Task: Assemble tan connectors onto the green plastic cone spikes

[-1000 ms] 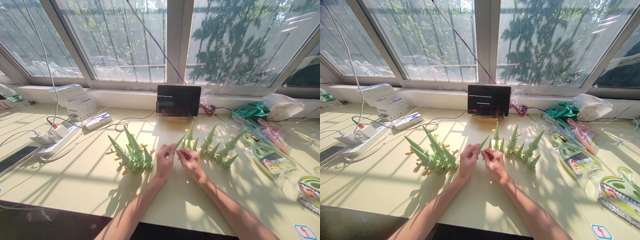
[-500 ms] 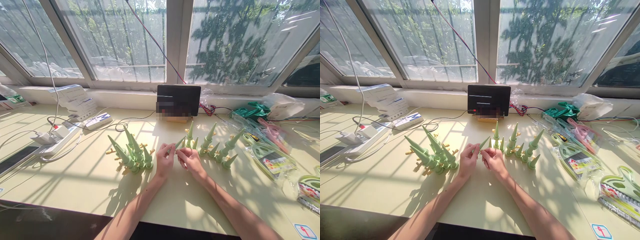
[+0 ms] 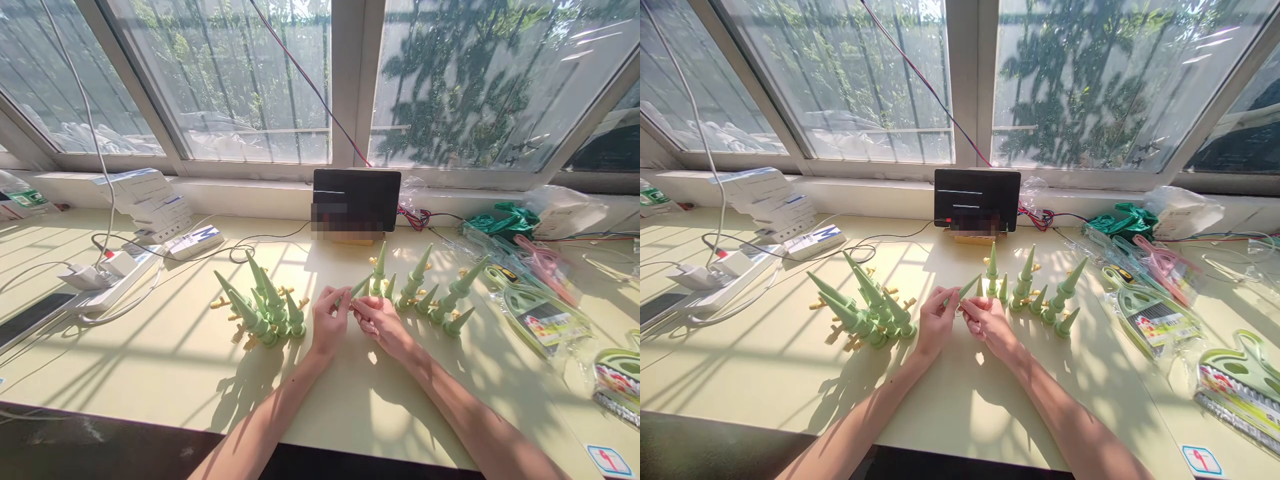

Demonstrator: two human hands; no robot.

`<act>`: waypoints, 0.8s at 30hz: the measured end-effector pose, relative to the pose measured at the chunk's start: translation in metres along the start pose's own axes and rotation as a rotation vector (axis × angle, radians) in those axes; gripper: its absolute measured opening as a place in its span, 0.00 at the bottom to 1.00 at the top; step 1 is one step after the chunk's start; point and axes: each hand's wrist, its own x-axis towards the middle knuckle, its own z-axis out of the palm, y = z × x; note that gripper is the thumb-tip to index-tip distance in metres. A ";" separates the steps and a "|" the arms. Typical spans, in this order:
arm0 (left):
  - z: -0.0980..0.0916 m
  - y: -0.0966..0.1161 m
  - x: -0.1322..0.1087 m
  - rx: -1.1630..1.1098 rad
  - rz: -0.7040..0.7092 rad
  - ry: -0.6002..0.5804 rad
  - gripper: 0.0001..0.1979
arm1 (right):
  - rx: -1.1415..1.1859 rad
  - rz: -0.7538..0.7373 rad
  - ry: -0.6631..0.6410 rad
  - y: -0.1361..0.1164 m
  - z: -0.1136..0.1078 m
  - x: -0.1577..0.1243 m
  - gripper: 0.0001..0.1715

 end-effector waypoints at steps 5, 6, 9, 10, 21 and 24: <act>-0.001 0.002 0.000 0.018 0.000 0.010 0.13 | -0.172 -0.103 0.044 0.000 0.004 -0.002 0.26; -0.001 0.002 0.000 0.021 0.000 0.013 0.13 | -0.209 -0.129 0.050 0.001 0.005 -0.002 0.26; 0.000 0.002 0.001 0.019 -0.014 0.023 0.12 | -0.327 -0.223 0.107 0.005 0.006 -0.002 0.25; 0.000 0.002 0.001 0.016 -0.022 0.024 0.13 | -0.380 -0.267 0.139 0.007 0.006 -0.001 0.24; 0.000 0.006 0.000 -0.007 -0.050 0.010 0.14 | -0.866 -0.683 0.264 0.013 0.002 -0.003 0.19; 0.001 0.004 0.000 -0.020 -0.058 0.003 0.14 | -0.774 -0.587 0.263 0.012 0.005 -0.003 0.19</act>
